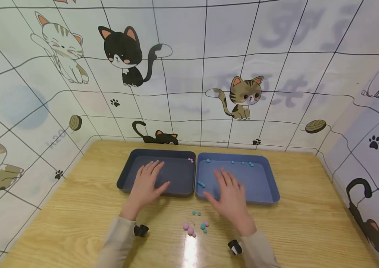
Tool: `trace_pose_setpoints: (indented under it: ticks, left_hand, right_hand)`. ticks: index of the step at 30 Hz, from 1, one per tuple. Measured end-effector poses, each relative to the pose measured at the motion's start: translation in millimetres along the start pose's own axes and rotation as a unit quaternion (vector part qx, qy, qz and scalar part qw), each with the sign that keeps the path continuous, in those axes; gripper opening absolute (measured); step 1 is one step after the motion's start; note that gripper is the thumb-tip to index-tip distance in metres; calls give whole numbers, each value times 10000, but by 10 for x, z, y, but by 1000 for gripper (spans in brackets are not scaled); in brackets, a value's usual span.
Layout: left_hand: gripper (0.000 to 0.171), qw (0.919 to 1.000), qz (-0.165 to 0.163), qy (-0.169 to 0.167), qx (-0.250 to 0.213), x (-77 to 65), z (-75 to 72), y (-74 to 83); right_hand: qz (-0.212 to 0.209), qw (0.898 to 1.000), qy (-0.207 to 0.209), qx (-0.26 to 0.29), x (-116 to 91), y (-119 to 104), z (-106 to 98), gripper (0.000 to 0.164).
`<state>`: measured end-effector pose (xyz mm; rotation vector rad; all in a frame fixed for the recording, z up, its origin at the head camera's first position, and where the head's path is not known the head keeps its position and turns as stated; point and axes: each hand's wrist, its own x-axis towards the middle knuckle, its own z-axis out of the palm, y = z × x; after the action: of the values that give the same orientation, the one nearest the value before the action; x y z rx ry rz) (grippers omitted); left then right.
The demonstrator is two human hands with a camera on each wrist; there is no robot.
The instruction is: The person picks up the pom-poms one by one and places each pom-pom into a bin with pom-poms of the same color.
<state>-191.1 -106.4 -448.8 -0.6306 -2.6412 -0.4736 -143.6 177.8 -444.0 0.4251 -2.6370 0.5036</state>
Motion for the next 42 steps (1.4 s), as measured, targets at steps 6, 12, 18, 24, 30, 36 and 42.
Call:
trace_pose_setpoints:
  ticks: [6, 12, 18, 24, 30, 36, 42]
  left_hand:
    - [54, 9982, 384, 235, -396, -125, -58, -193]
    - [50, 9978, 348, 32, -561, -236, -66, -314]
    - [46, 9965, 371, -211, -713, -303, -76, -383]
    - [41, 9964, 473, -145, -690, -373, -108, -481]
    - [34, 9961, 387, -249, -755, -432, -133, -588]
    - [26, 9922, 157, -531, -1116, -456, -115, -676]
    - [20, 9873, 91, -716, -1412, -465, -82, -756]
  right_hand:
    - [-701, 9929, 583, 764, -135, -75, 90, 52]
    - [-883, 9870, 466, 1262, -260, -224, 106, 41]
    - [-845, 9771, -144, 1947, -373, -358, 139, 31]
    - [-912, 9609, -727, 2511, -442, -446, 229, 24]
    - [-834, 9498, -1379, 2681, -480, -523, 269, 18]
    - [-1007, 9425, -1515, 2805, -498, -542, 329, 18]
    - [-1132, 9435, -1425, 2769, -517, -538, 389, 22]
